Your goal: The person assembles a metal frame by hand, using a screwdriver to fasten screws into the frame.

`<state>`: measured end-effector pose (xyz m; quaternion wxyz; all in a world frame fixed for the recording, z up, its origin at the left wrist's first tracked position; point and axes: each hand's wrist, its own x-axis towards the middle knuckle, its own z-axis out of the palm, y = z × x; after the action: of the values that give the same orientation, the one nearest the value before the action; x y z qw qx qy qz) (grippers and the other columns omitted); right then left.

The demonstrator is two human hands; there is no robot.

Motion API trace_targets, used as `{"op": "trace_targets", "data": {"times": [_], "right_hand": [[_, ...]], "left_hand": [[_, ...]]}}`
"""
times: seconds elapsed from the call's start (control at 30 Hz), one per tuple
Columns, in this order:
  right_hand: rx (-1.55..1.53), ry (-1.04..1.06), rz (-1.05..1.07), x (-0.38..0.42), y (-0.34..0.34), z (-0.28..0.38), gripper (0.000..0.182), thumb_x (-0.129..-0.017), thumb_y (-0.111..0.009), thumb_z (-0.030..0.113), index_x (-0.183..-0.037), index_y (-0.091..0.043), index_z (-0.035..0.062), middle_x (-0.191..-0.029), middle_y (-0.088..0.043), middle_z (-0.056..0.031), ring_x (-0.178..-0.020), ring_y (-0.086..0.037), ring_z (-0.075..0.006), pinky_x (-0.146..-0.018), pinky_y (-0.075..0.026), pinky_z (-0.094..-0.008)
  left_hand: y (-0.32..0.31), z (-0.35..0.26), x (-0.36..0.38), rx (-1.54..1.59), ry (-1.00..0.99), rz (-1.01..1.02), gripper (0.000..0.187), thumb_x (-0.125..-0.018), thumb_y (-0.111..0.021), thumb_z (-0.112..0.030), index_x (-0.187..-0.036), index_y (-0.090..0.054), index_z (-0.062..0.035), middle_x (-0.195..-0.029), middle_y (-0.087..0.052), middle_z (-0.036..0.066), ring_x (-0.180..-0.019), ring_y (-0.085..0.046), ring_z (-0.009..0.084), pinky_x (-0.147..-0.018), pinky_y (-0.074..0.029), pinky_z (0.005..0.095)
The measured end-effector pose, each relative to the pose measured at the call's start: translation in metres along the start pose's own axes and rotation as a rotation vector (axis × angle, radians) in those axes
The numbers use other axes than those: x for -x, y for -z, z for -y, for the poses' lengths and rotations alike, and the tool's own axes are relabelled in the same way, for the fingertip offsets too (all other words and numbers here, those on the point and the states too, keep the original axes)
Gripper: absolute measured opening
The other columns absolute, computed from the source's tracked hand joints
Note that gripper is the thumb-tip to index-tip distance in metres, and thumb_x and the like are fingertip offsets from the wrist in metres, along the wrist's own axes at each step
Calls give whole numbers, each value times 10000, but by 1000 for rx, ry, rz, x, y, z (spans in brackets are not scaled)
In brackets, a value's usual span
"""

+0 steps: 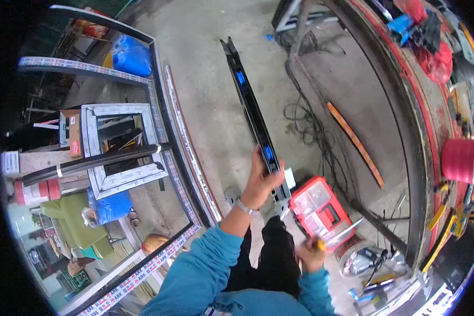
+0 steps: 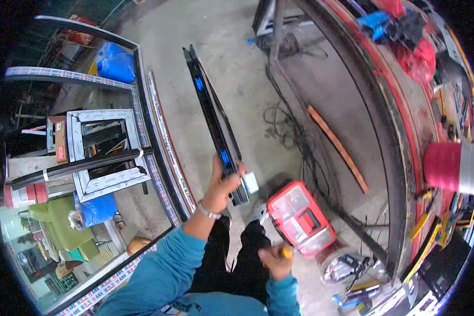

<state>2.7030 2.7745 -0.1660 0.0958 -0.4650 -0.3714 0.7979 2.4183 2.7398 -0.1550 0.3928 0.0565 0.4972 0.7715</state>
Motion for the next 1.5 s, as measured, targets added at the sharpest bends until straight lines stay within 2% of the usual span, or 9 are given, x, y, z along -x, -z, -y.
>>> {"op": "trace_targets", "data": {"times": [0.07, 0.2, 0.3, 0.57, 0.83, 0.97, 1.03, 1.13, 1.5], "right_hand": [[550, 509, -161, -31, -67, 33, 466, -580, -847, 35, -967, -586, 42, -845, -575, -77, -593, -538, -145, -537, -445, -232], [640, 1105, -225, -88, -149, 73, 705, -511, -893, 153, -1115, -562, 3, -1026, -563, -180, -767, -600, -282, -702, -509, -377], [686, 1024, -214, -104, -167, 85, 714, -513, -883, 173, -1125, -566, -15, -980, -613, -200, -855, -620, -350, -766, -506, -392], [682, 954, -301, -104, -158, 88, 447, -589, -787, 83, -995, -636, -26, -879, -657, -192, -785, -659, -325, -696, -530, -368], [702, 943, -264, -100, -155, 81, 460, -574, -788, 80, -995, -639, -27, -905, -657, -205, -812, -660, -340, -714, -531, -374], [737, 944, -242, -98, -152, 77, 511, -573, -779, 77, -1049, -624, -26, -918, -656, -204, -815, -657, -347, -717, -529, -380], [735, 954, -236, -94, -153, 71, 528, -573, -775, 75, -1067, -617, -26, -932, -655, -204, -827, -654, -348, -725, -527, -380], [714, 999, -96, -84, -155, 62, 549, -566, -776, 73, -1080, -610, -24, -963, -650, -206, -862, -649, -346, -755, -523, -375], [581, 792, -386, -109, -157, 83, 495, -566, -820, 95, -1017, -634, 10, -933, -655, -159, -844, -653, -293, -756, -512, -351]], "left_hand": [[0, 7, -12, 120, -68, -47, 508, -832, -670, -306, -1142, -347, -66, -834, -535, 40, -730, -543, 120, -633, -466, 255], [-15, -18, -32, 70, -26, -167, 348, -874, -620, -301, -1057, -450, -58, -751, -570, 56, -658, -578, 135, -627, -508, 285], [-16, -30, -46, 101, 196, -221, 316, -843, -651, -325, -915, -524, -44, -618, -567, 52, -499, -554, 135, -485, -484, 281], [-20, -11, -71, 40, 102, -248, 332, -883, -555, -414, -824, -541, -88, -571, -556, 63, -439, -546, 203, -423, -458, 299], [-24, -19, -60, 126, 136, -261, 364, -862, -586, -434, -841, -481, -86, -554, -516, 32, -433, -515, 126, -422, -435, 252], [-19, -25, -62, 51, 147, -323, 388, -851, -561, -502, -794, -536, -118, -531, -508, 35, -418, -506, 177, -420, -445, 306], [-14, -43, -64, 346, 199, -290, 417, -840, -557, -537, -805, -536, -122, -542, -511, 20, -421, -505, 167, -442, -460, 315], [-20, -47, -61, 88, 240, -261, 480, -830, -524, -604, -866, -546, -126, -598, -560, 22, -508, -594, 189, -510, -516, 342], [-20, -57, -61, 110, 293, -341, 640, -781, -489, -711, -882, -560, -83, -685, -588, 90, -649, -627, 257, -694, -543, 463]]}}
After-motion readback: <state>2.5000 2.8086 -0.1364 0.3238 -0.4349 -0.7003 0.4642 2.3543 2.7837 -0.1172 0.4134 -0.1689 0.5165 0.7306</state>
